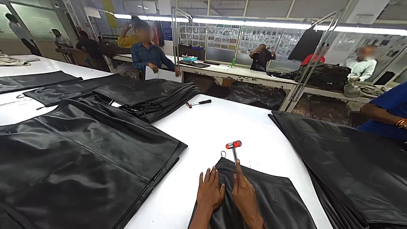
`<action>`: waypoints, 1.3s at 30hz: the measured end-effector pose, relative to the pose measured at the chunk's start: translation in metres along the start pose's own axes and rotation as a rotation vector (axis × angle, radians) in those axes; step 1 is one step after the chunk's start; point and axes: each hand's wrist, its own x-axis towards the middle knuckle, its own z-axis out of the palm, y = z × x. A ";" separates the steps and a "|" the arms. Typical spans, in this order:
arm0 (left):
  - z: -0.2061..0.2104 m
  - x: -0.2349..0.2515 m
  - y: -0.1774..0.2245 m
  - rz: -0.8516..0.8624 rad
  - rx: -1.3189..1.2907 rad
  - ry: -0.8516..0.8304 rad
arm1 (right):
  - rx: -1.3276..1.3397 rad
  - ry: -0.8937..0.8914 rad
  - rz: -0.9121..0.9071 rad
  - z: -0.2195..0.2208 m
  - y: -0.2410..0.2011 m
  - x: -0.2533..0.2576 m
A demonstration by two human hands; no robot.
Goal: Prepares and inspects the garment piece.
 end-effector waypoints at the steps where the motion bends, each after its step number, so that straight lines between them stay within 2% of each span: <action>1: 0.000 -0.002 0.000 -0.001 0.005 -0.014 | -0.054 -0.155 0.043 0.001 0.002 -0.002; 2: 0.000 -0.003 0.000 -0.001 0.013 -0.030 | -0.086 -0.393 0.118 -0.002 0.002 0.002; 3: 0.000 -0.005 0.001 -0.002 0.020 -0.040 | -0.075 -0.501 0.152 -0.006 0.002 0.009; 4: 0.000 -0.005 0.001 -0.001 0.023 -0.036 | -0.032 -0.471 0.150 -0.011 0.003 0.013; 7: -0.002 0.000 0.000 -0.002 0.012 -0.003 | 0.018 -0.022 0.010 -0.006 0.000 0.008; 8: -0.002 0.000 0.001 -0.006 0.004 -0.009 | -0.006 -0.032 0.001 -0.003 0.001 0.006; 10: 0.000 -0.004 0.001 -0.008 -0.005 -0.035 | -0.087 -0.437 0.112 -0.007 0.002 0.008; 11: 0.003 -0.007 0.001 -0.006 -0.008 -0.031 | -0.084 -0.534 0.140 -0.009 0.003 0.011; 12: 0.003 -0.007 0.001 -0.002 -0.012 -0.017 | -0.055 -0.500 0.131 -0.012 0.002 0.011; 15: 0.004 0.000 0.000 -0.003 -0.022 0.044 | -0.025 -0.122 0.011 -0.004 -0.001 0.006; 16: 0.004 -0.001 0.001 -0.006 -0.022 0.029 | -0.059 -0.171 0.021 -0.002 0.000 0.003; 18: 0.004 -0.005 0.001 -0.007 -0.012 0.000 | -0.107 -0.483 0.102 -0.004 0.002 0.007; 19: 0.005 -0.008 0.001 -0.005 -0.006 -0.003 | -0.096 -0.519 0.111 -0.006 0.002 0.009; 20: 0.005 -0.007 0.000 -0.003 -0.008 0.013 | -0.062 -0.464 0.101 -0.009 0.001 0.010; 22: 0.002 0.000 -0.002 -0.004 -0.020 0.052 | -0.040 -0.240 0.050 -0.006 -0.002 0.010; 23: 0.002 0.000 0.000 -0.006 -0.025 0.043 | -0.063 -0.225 0.050 -0.002 -0.001 0.008; 25: 0.002 -0.005 0.002 -0.009 -0.018 -0.002 | -0.116 -0.497 0.131 -0.005 0.002 0.011; 26: 0.003 -0.007 0.002 -0.008 -0.012 -0.011 | -0.104 -0.570 0.148 -0.007 0.003 0.015; 27: 0.003 -0.005 0.001 -0.005 -0.011 0.001 | -0.065 -0.550 0.138 -0.012 0.004 0.020; 28: 0.002 -0.002 0.001 -0.005 -0.015 0.018 | -0.034 -0.453 0.104 -0.017 0.002 0.023; 30: 0.000 0.002 0.000 -0.005 -0.023 0.034 | -0.018 -0.161 0.010 -0.008 0.000 0.017; 31: -0.001 0.001 0.000 -0.007 -0.023 0.014 | -0.037 -0.158 0.009 -0.003 -0.001 0.014; 33: -0.002 -0.002 0.000 -0.009 -0.020 -0.019 | -0.087 -0.486 0.100 -0.004 -0.002 0.019; 34: -0.001 -0.004 0.001 -0.010 -0.016 -0.020 | -0.071 -0.578 0.125 -0.007 -0.001 0.024; 35: 0.000 -0.003 0.001 -0.009 -0.011 -0.005 | -0.037 -0.565 0.132 -0.013 -0.002 0.028; 38: -0.002 0.002 0.000 -0.014 -0.009 0.026 | 0.000 -0.143 0.062 -0.009 -0.007 0.027; 39: -0.002 0.002 0.001 -0.017 -0.002 0.019 | -0.025 -0.095 0.054 -0.002 -0.005 0.026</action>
